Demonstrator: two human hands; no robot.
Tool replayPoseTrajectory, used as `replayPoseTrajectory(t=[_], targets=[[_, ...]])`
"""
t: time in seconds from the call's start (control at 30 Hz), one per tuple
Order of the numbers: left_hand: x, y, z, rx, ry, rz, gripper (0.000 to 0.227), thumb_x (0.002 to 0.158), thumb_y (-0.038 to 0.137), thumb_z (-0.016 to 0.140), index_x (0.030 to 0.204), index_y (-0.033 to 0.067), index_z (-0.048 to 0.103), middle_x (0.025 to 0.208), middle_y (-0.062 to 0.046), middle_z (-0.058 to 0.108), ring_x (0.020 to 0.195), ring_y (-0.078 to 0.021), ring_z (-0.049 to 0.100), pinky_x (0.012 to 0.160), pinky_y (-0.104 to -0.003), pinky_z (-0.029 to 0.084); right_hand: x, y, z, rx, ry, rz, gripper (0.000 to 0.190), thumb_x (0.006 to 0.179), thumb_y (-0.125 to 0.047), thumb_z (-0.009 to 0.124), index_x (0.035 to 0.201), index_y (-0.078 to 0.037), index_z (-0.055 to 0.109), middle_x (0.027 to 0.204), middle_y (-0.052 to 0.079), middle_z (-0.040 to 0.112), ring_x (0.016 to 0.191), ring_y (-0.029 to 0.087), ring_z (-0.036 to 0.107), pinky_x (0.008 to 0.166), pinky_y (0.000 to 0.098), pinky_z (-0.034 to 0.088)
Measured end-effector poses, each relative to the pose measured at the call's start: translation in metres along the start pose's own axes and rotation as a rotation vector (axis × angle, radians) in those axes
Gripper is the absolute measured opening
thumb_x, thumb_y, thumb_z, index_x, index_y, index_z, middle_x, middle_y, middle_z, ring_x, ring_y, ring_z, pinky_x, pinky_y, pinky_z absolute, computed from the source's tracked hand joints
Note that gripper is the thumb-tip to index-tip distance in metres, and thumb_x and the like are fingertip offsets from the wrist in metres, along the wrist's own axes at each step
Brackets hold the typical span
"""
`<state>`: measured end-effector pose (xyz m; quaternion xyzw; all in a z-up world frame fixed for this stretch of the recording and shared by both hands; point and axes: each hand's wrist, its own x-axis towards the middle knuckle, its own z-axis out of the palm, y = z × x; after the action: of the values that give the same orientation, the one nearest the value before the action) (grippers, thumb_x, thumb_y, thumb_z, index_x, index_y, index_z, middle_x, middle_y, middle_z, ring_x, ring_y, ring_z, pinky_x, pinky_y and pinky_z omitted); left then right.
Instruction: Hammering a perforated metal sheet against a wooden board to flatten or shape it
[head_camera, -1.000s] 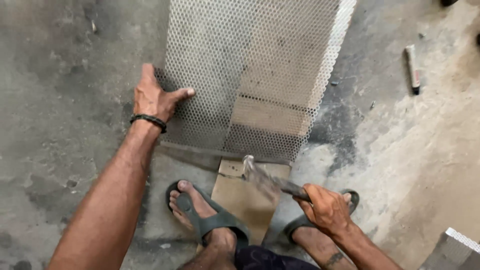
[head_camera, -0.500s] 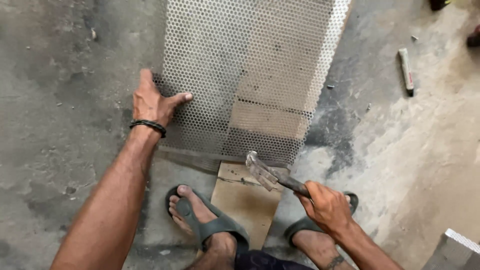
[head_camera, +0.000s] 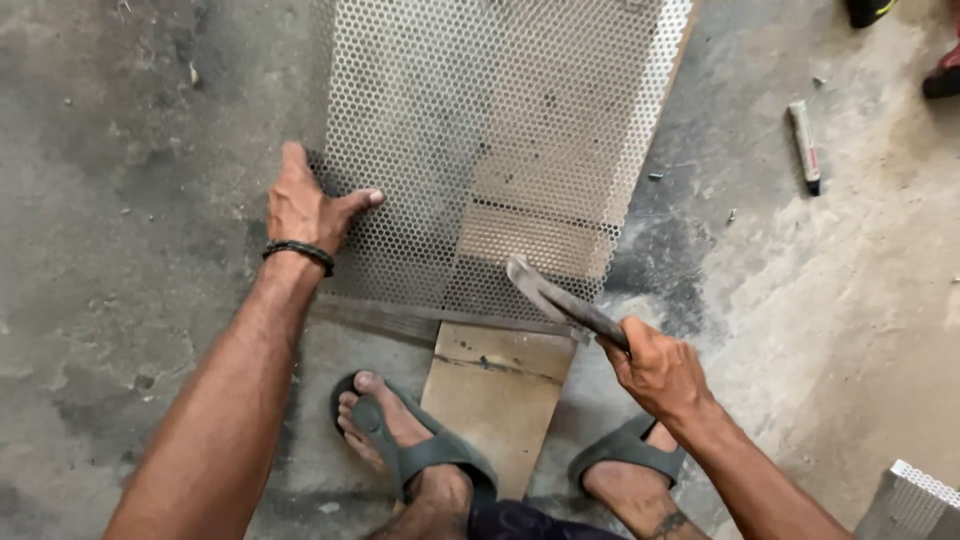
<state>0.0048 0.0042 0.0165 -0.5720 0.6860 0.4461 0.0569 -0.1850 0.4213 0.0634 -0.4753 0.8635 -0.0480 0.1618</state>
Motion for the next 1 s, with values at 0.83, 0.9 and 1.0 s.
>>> replayPoseTrajectory(t=[0.83,0.9,1.0], targets=[[-0.003,0.008,-0.003,0.006,-0.022,-0.01,0.078,0.075,0.03,0.095,0.128,0.0018,0.046,0.139,-0.036,0.056,0.127,-0.0559,0.053,0.102,-0.067,0.047,0.057,0.016,-0.022,0.001,0.047,0.117,0.03,0.095,-0.037,0.069,0.088,-0.013,0.053,0.062,0.021,0.063,0.065,0.047,0.068,0.059,0.0605,0.053],[-0.003,0.001,-0.003,0.031,-0.039,-0.043,0.077,0.074,0.032,0.095,0.126,0.0027,0.047,0.139,-0.035,0.057,0.127,-0.0553,0.054,0.102,-0.066,0.047,0.068,0.003,-0.044,0.053,0.023,0.194,0.029,0.1,-0.046,0.063,0.095,-0.018,0.057,0.063,0.017,0.064,0.069,0.045,0.069,0.059,0.0576,0.053],[0.0,0.004,-0.003,0.027,-0.045,-0.057,0.078,0.074,0.034,0.095,0.127,0.0051,0.046,0.138,-0.035,0.057,0.126,-0.0554,0.054,0.103,-0.065,0.047,0.064,0.019,-0.021,0.172,0.14,0.197,0.032,0.096,-0.051,0.07,0.09,-0.023,0.057,0.064,0.012,0.063,0.074,0.04,0.07,0.059,0.0481,0.055]])
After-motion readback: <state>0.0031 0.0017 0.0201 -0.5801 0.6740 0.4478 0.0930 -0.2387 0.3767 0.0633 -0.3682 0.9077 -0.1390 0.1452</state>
